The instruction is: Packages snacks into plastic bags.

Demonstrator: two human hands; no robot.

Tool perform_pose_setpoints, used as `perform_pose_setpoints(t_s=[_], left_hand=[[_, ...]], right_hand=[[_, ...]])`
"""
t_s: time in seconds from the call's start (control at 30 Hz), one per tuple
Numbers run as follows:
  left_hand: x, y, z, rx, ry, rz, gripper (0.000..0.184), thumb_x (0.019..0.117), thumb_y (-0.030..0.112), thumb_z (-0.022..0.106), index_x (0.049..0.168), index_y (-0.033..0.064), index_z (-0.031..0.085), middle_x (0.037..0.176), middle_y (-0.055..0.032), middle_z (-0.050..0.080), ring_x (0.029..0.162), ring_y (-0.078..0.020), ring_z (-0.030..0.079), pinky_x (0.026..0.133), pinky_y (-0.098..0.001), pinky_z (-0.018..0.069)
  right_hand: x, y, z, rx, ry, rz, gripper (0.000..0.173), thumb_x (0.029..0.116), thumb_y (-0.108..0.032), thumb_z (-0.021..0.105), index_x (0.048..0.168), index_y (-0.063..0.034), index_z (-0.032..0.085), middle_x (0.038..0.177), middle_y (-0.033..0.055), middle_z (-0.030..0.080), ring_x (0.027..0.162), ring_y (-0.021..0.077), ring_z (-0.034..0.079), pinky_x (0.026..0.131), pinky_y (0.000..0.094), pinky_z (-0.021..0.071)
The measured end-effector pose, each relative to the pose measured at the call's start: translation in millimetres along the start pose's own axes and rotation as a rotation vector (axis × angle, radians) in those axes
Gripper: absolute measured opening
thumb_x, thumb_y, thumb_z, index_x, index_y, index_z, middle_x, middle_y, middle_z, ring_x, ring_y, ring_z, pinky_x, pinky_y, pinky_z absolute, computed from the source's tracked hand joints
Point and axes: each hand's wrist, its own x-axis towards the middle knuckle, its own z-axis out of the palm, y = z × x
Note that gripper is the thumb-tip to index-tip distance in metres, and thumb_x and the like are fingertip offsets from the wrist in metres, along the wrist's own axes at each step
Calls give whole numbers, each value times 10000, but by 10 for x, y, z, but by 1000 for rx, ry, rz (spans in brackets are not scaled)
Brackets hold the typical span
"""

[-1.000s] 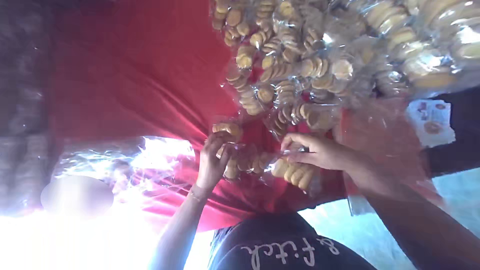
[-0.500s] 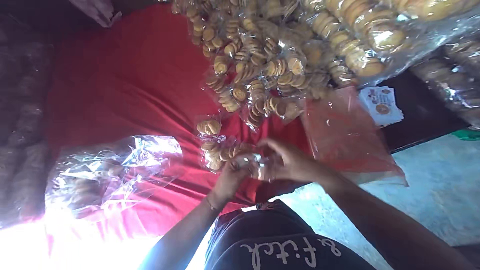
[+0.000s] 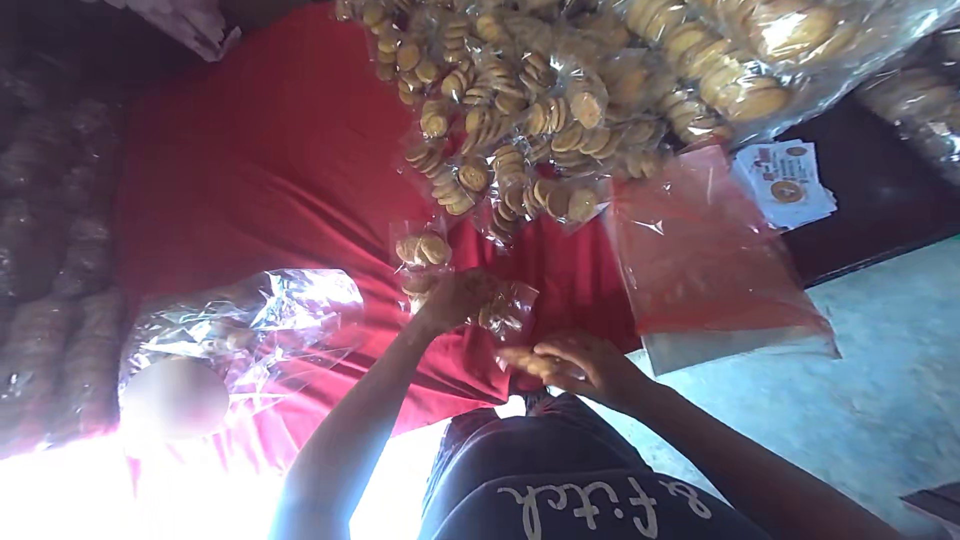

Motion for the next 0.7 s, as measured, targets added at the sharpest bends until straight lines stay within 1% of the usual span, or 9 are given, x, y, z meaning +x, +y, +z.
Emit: perform_pose_setpoints(t_s=[0.07, 0.17, 0.2, 0.27, 0.33, 0.4, 0.5, 0.63, 0.7], left_hand=[[-160, -37, 185, -564, 43, 126, 113, 936, 39, 608, 870, 106, 547, 835, 42, 647, 768, -37, 620, 734, -244, 528], [-380, -19, 450, -989, -227, 250, 443, 935, 285, 715, 1316, 159, 527, 1200, 49, 709, 1041, -65, 684, 925, -289, 562], [-421, 19, 497, -1002, -312, 263, 500, 940, 294, 715, 1386, 137, 552, 1251, 55, 697, 1086, -53, 671, 957, -271, 548], [-452, 90, 522, -845, -270, 245, 217, 992, 129, 608, 1190, 82, 680, 1088, 78, 714, 957, -3, 658, 865, -219, 546], [-447, 142, 511, -611, -34, 182, 149, 992, 44, 562, 1023, 41, 708, 905, 74, 695, 769, 27, 627, 720, -181, 537], [-368, 59, 478, -475, 208, 173, 155, 1000, 42, 558, 1057, 0, 696, 901, 22, 694, 756, 2, 630, 735, -208, 548], [-190, -152, 350, -340, 254, 289, 360, 1042, 95, 506, 1379, -22, 558, 1184, -64, 715, 929, -5, 656, 847, -216, 535], [-58, -396, 367, -367, 40, 415, 426, 1033, 279, 544, 1269, -59, 652, 1327, -122, 647, 1205, -62, 606, 1053, -252, 474], [-73, -464, 417, -384, 35, 409, 469, 1047, 331, 504, 1227, -65, 677, 1327, -126, 631, 1230, -74, 574, 1081, -263, 441]], right_hand=[[66, -136, -51, 212, -72, -95, 331, 979, -322, 653, 1144, -40, 704, 1147, 120, 715, 1119, 193, 664, 1001, 325, 523], [239, -283, -151, 433, -208, -65, 355, 949, -294, 690, 1154, -5, 706, 1171, 120, 713, 1133, 131, 650, 1011, 285, 503], [298, -282, -211, 433, -275, -24, 352, 933, -273, 699, 1155, 1, 705, 1107, 118, 724, 1048, 115, 671, 947, 277, 530], [379, -253, -323, 325, -435, 11, 296, 924, -201, 688, 1131, 11, 700, 1009, 159, 724, 916, 213, 701, 836, 389, 566], [406, -240, -393, 85, -503, -49, 228, 932, -148, 677, 1103, 2, 689, 979, 182, 714, 875, 321, 709, 774, 501, 566], [405, -191, -447, -165, -399, -157, 226, 955, -179, 640, 1118, -37, 704, 1071, 154, 730, 957, 326, 725, 809, 490, 586], [481, -68, -408, -305, -142, -335, 248, 1037, -241, 534, 1166, -132, 716, 1197, 82, 713, 1075, 233, 688, 942, 343, 551], [605, 160, -96, -238, 41, -345, 191, 989, -214, 643, 1135, -138, 741, 1232, 187, 642, 1155, 295, 627, 1015, 395, 520], [611, 350, 22, -259, 172, -260, 368, 913, -366, 727, 1224, -179, 669, 1365, 228, 563, 1287, 345, 543, 1087, 452, 453]])
